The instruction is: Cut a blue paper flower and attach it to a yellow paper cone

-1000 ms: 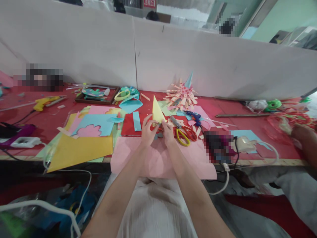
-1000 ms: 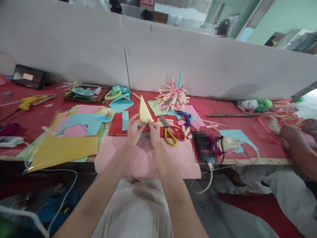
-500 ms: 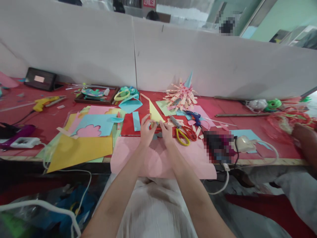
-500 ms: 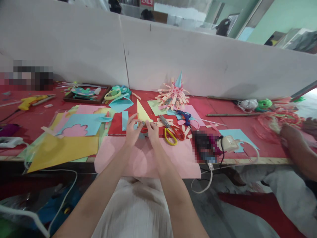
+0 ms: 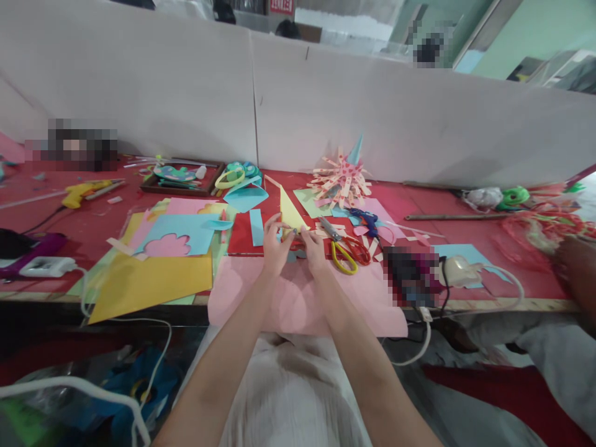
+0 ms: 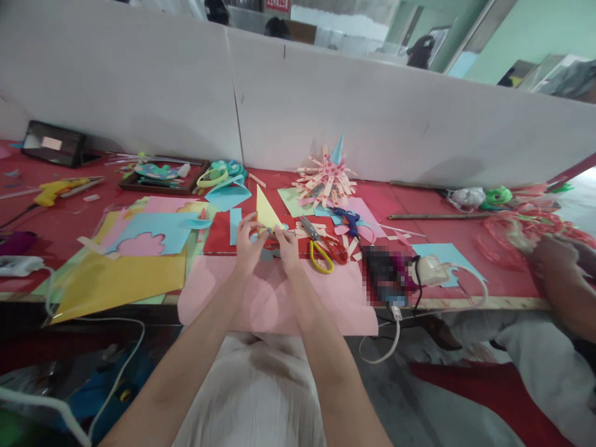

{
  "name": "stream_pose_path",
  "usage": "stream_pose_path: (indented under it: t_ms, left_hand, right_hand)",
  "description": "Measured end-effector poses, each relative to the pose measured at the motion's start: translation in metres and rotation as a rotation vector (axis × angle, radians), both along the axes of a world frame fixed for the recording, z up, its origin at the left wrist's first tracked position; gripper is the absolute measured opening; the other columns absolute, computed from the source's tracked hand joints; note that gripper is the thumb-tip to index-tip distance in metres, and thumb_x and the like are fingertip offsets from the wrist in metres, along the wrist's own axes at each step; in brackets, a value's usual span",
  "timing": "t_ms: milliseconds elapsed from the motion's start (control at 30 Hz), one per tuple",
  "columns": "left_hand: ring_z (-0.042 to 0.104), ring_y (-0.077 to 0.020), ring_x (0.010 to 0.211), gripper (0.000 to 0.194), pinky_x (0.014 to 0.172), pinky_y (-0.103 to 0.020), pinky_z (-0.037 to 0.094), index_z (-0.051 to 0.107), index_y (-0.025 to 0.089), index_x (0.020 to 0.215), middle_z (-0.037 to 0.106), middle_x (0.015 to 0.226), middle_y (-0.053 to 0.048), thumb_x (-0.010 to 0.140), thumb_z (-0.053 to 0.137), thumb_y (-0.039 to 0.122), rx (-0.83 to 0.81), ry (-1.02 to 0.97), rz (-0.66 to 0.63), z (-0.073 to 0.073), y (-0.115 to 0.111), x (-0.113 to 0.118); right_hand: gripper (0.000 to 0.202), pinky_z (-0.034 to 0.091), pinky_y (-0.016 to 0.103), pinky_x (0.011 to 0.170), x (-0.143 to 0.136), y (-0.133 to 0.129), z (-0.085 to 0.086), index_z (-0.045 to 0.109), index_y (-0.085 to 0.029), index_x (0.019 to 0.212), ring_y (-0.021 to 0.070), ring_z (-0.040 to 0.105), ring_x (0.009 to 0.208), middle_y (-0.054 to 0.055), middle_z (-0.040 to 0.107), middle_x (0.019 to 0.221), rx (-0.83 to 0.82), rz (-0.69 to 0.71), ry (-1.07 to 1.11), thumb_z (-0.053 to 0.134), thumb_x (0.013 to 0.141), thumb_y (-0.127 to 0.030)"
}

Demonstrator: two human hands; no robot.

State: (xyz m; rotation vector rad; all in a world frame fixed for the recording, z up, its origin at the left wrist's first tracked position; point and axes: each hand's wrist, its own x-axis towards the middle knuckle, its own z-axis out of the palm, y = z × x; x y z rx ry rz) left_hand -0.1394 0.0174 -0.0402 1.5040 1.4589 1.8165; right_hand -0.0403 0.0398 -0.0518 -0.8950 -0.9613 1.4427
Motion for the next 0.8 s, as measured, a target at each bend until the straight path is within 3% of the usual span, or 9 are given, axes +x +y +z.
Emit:
stream_pose_path:
  t_ms: [800]
  left_hand:
    - [0.047, -0.0226, 0.119, 0.014, 0.102, -0.042, 0.038, 0.059, 0.021, 0.081, 0.052, 0.119, -0.009, 0.076, 0.064, 0.033, 0.058, 0.11, 0.047, -0.0044, 0.0033, -0.001]
  right_hand:
    - [0.04, 0.051, 0.026, 0.058, -0.0002, 0.0011, 0.0007, 0.063, -0.018, 0.071, 0.0162, 0.064, 0.064, 0.001, 0.068, 0.068, -0.029, 0.002, 0.055, 0.068, 0.061, -0.057]
